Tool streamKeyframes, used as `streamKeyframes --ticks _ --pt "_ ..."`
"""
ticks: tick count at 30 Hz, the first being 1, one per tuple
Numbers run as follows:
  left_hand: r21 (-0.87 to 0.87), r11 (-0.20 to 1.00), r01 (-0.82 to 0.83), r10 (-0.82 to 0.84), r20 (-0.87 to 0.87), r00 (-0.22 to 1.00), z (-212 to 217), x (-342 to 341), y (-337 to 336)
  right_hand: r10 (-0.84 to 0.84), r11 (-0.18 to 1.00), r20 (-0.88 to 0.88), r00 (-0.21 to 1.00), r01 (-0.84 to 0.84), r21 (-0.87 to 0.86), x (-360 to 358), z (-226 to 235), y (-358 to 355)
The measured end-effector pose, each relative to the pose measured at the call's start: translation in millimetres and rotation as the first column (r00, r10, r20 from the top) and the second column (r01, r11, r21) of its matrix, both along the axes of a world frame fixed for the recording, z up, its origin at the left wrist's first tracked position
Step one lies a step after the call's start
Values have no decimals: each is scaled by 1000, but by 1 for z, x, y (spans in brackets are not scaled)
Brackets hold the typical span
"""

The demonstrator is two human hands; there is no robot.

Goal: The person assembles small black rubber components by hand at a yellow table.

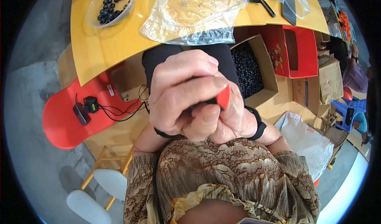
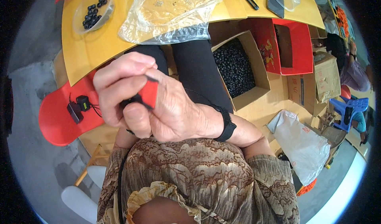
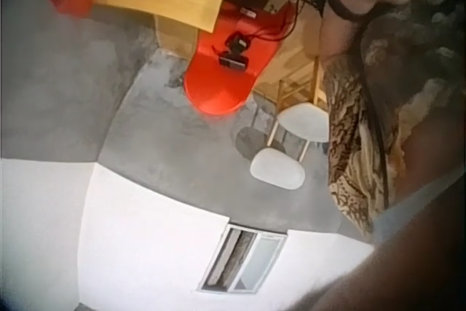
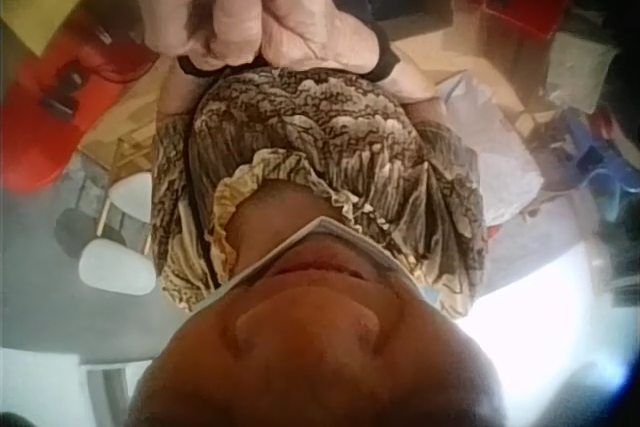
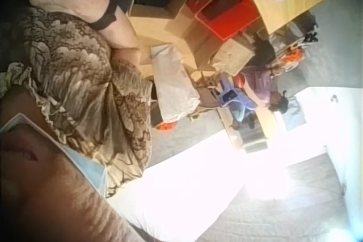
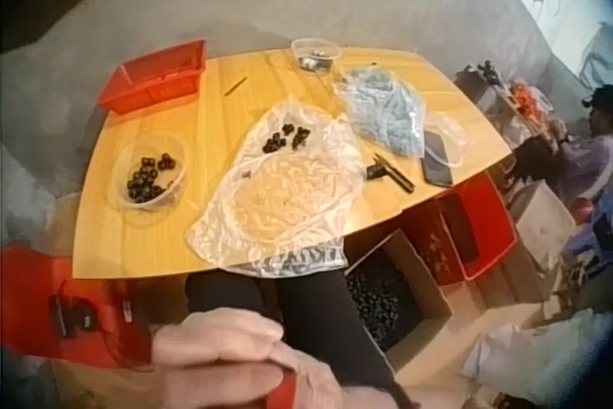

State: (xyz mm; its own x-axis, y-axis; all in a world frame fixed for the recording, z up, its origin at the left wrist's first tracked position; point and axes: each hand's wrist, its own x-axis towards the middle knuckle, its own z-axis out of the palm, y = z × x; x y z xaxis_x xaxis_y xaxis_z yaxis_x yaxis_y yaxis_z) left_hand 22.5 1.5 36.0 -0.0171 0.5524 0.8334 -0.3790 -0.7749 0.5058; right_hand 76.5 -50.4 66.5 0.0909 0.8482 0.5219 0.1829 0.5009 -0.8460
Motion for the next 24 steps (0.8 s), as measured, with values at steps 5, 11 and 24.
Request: streamKeyframes --ticks 5,11,24 --pt "-17 995 -100 101 193 976 2 12 7 -305 949 393 868 246 195 -3 -4 5" --pt "-348 863 365 -419 -91 904 -18 -17 32 -133 964 -299 945 54 -259 2 -17 17" --pt "-727 573 378 -566 -18 824 -42 -60 22 -603 756 -665 440 50 -653 106 -106 -81"
